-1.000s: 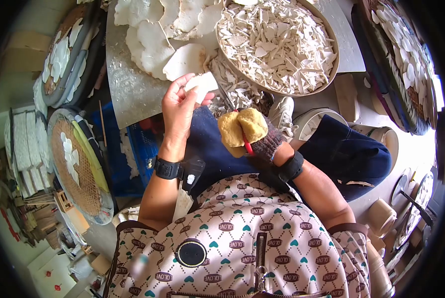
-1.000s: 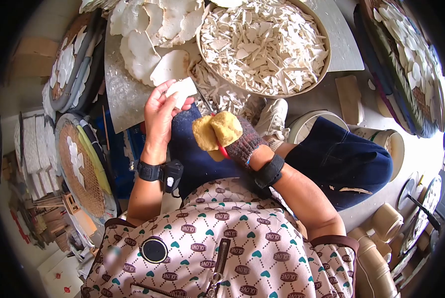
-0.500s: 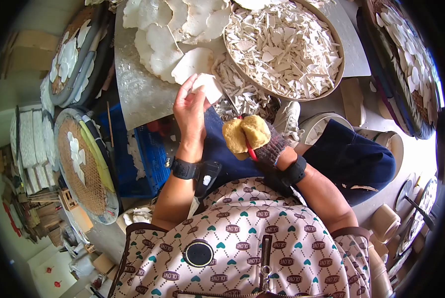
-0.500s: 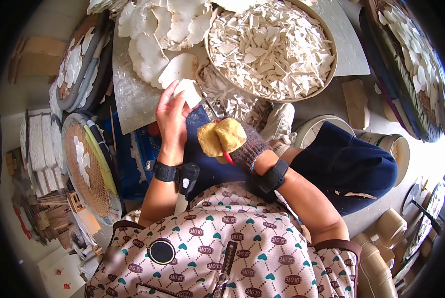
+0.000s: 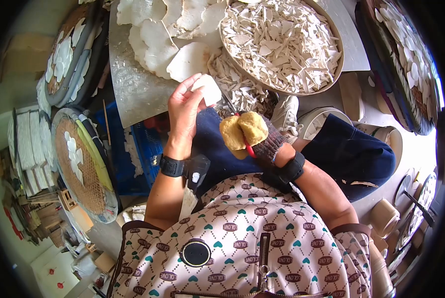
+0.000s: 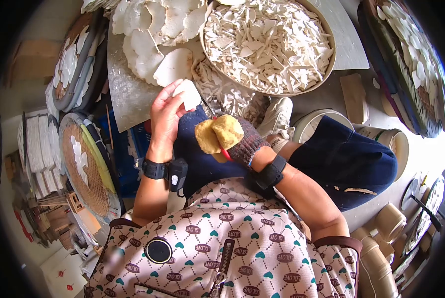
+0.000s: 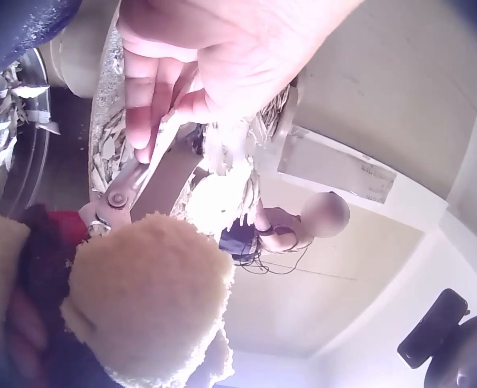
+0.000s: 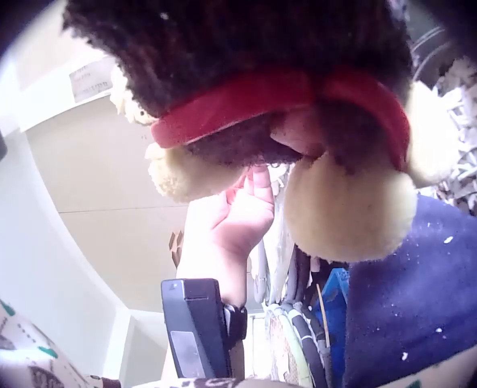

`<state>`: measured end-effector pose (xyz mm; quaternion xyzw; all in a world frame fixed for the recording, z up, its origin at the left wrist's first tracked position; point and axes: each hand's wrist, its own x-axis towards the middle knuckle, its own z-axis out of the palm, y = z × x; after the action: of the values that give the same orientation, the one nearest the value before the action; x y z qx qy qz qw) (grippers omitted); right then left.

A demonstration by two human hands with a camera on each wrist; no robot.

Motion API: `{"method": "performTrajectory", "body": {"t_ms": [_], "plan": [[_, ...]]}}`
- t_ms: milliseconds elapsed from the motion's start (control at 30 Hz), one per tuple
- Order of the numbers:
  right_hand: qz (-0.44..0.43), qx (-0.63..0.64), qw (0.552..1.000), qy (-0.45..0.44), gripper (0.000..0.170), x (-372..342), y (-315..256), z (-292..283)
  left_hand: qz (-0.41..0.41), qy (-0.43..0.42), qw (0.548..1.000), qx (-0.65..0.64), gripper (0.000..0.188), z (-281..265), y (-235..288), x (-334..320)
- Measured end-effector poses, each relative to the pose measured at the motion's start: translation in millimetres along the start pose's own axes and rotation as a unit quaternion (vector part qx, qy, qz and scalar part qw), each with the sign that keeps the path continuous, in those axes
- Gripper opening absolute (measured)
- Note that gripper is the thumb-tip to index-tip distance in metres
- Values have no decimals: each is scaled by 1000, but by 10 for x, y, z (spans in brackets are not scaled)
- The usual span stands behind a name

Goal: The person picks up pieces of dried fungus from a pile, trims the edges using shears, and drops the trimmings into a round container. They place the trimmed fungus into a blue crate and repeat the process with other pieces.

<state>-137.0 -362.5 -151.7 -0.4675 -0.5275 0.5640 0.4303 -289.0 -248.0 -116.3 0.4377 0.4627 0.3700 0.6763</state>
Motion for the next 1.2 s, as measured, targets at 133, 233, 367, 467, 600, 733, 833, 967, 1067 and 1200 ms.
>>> {"method": "performTrajectory", "body": {"t_ms": [133, 233, 367, 467, 600, 733, 833, 967, 1067, 1200], "plan": [[34, 140, 989, 10, 21, 42, 105, 48, 4, -4, 1000, 7, 35, -7, -2, -6], [-31, 55, 998, 12, 21, 16, -1, 5, -13, -29, 999, 22, 34, 16, 37, -37], [-34, -83, 996, 8, 21, -21, -78, -25, -29, -49, 998, 38, 32, -18, 47, -17], [54, 257, 965, -3, 23, -7, 54, 15, -33, -89, 994, 54, 32, -49, 54, 21], [-21, 243, 970, -3, 23, 13, 79, -4, -39, -127, 984, 118, 31, -67, 143, 26], [64, 482, 873, -34, 26, 5, 233, -4, 46, 13, 998, -39, 28, 43, -60, 36], [82, 396, 914, -19, 25, -11, 208, 2, 55, 48, 997, -31, 25, 96, -129, 19], [115, 247, 962, -1, 23, -33, 224, 0, 34, 44, 998, -16, 25, 98, -109, 35], [69, 78, 995, 1, 22, -16, 261, 12, 34, 36, 999, -4, 25, 107, -60, 40], [36, 116, 993, 3, 24, 11, 296, 42, 36, 31, 999, -6, 25, 124, -28, 33]]}}
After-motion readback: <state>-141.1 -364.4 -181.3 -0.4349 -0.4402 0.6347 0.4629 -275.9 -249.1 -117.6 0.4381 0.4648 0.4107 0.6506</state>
